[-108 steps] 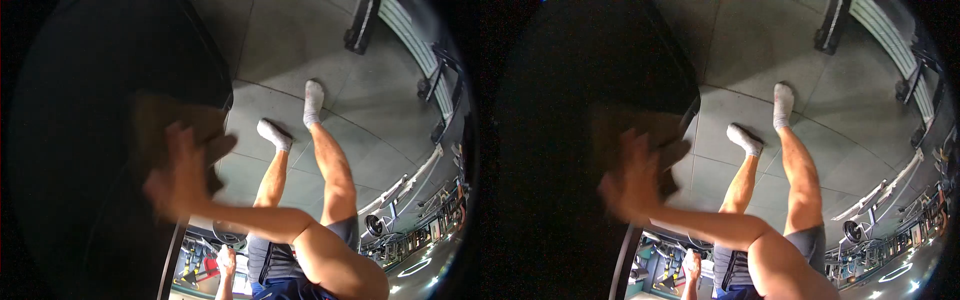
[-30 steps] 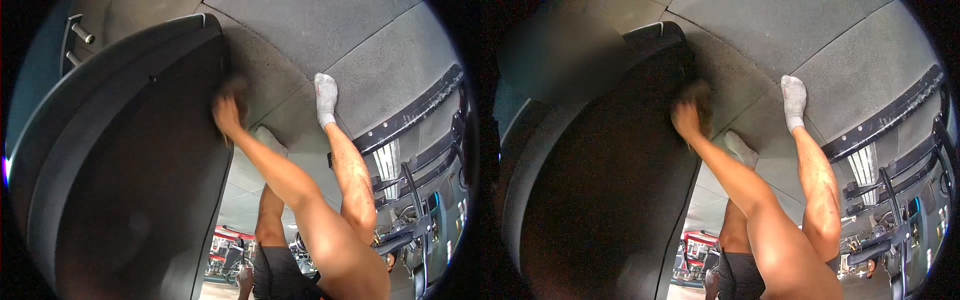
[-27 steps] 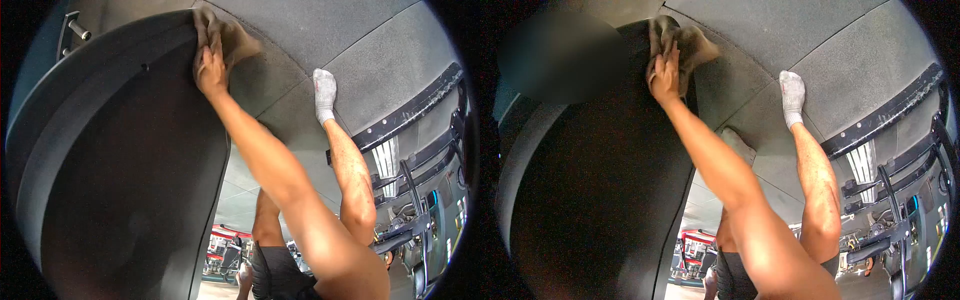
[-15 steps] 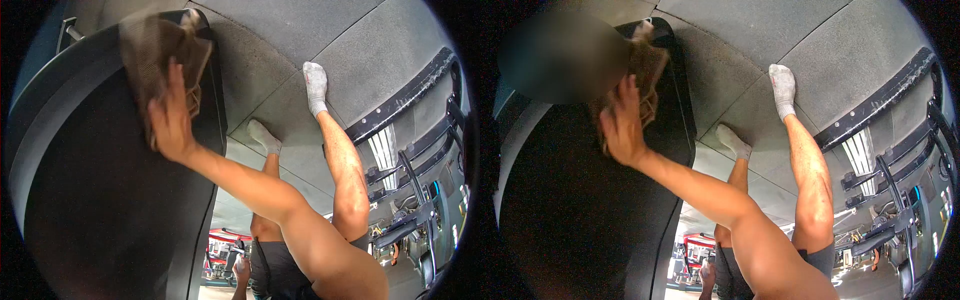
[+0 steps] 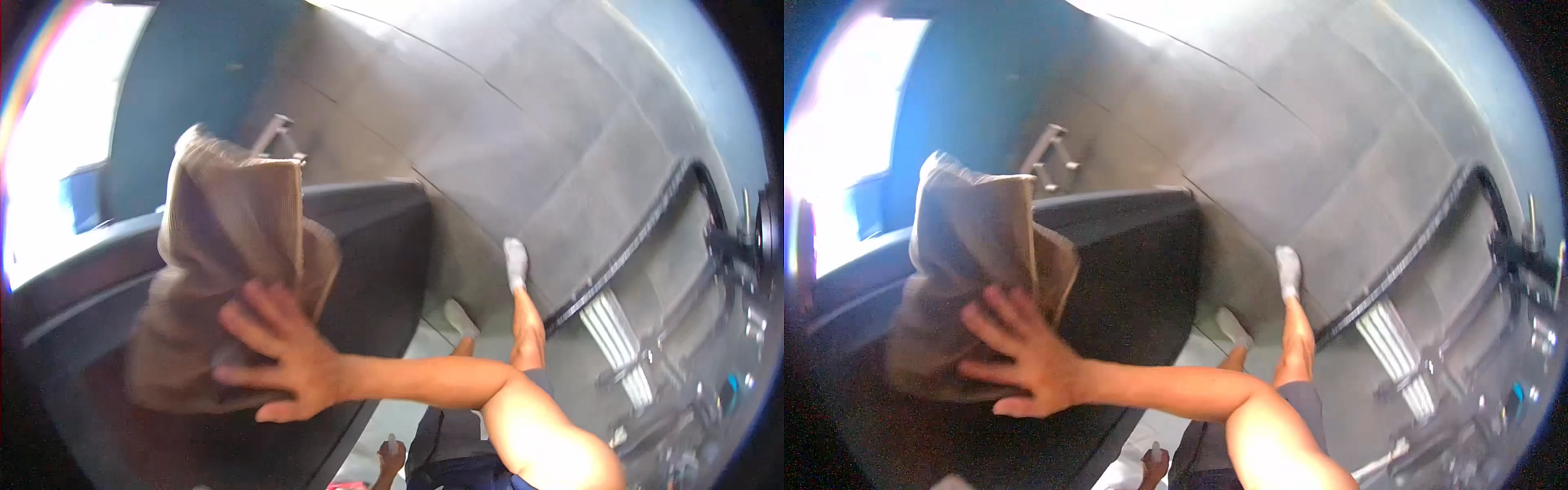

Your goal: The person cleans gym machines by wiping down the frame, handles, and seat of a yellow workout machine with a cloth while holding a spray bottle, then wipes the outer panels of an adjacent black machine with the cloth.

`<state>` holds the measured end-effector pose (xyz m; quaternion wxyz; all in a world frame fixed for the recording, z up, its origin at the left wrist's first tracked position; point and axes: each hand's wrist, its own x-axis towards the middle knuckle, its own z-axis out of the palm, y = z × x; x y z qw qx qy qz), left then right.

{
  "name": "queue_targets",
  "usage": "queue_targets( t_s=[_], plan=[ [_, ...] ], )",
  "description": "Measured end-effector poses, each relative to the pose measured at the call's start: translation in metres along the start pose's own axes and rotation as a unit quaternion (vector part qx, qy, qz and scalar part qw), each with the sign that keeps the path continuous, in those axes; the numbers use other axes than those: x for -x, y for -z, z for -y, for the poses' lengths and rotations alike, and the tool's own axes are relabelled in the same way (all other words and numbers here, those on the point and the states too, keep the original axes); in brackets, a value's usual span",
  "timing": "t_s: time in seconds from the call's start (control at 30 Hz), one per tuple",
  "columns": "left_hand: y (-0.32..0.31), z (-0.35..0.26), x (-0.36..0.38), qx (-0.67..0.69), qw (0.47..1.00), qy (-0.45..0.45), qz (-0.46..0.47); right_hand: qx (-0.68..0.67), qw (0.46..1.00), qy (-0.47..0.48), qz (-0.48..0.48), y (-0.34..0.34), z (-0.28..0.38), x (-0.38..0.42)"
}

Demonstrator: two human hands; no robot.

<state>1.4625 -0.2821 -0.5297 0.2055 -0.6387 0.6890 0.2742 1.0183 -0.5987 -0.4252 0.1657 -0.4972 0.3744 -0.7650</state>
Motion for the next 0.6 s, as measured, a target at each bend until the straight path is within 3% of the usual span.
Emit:
queue_targets(
  t_s=[0.07, 0.1, 0.13, 0.17, 0.23, 0.27, 0.3, 0.37, 0.4, 0.43, 0.53, 0.57, 0.6],
  plan=[
    [-0.004, 0.021, 0.003, -0.132, 0.983, -0.116, -0.056, -0.027, 0.998, -0.016, -0.056, -0.002, -0.006, -0.005],
    [-0.004, 0.024, 0.002, -0.098, 0.99, -0.075, -0.07, -0.157, 0.972, -0.12, -0.129, -0.011, -0.006, -0.005],
    [-0.009, 0.021, -0.001, -0.058, 0.994, -0.035, -0.081, -0.197, 0.945, -0.207, -0.157, -0.013, 0.002, -0.011],
    [-0.008, 0.02, -0.002, -0.12, 0.978, -0.125, -0.114, -0.241, 0.906, -0.289, -0.193, -0.015, 0.01, -0.017],
    [-0.011, 0.001, 0.0, -0.07, 0.964, -0.146, -0.209, -0.171, 0.914, -0.325, -0.173, -0.018, 0.052, -0.052],
    [-0.014, -0.008, -0.002, -0.046, 0.953, -0.156, -0.256, -0.146, 0.932, -0.296, -0.147, -0.027, 0.083, -0.076],
    [-0.018, -0.012, -0.01, -0.011, 0.972, -0.113, -0.204, -0.165, 0.962, -0.202, -0.085, -0.03, 0.107, -0.098],
    [-0.023, -0.025, -0.034, -0.057, 0.975, -0.069, -0.205, -0.067, 0.99, 0.121, 0.009, -0.043, 0.139, -0.17],
    [-0.03, -0.039, -0.029, -0.079, 0.975, -0.044, -0.202, -0.039, 0.982, 0.168, 0.075, -0.039, 0.176, -0.217],
    [-0.034, -0.048, -0.038, -0.029, 0.991, 0.007, -0.128, -0.008, 0.967, 0.212, 0.142, -0.038, 0.2, -0.261],
    [-0.03, -0.085, -0.04, 0.104, 0.97, 0.074, -0.208, 0.032, 0.978, 0.18, 0.099, -0.039, 0.213, -0.319],
    [0.033, -0.139, -0.014, 0.104, 0.969, 0.091, -0.204, 0.078, 0.979, 0.158, 0.106, -0.035, 0.196, -0.318],
    [0.033, -0.143, -0.019, 0.135, 0.962, 0.116, -0.208, 0.074, 0.976, 0.167, 0.12, -0.045, 0.198, -0.325]
  ],
)
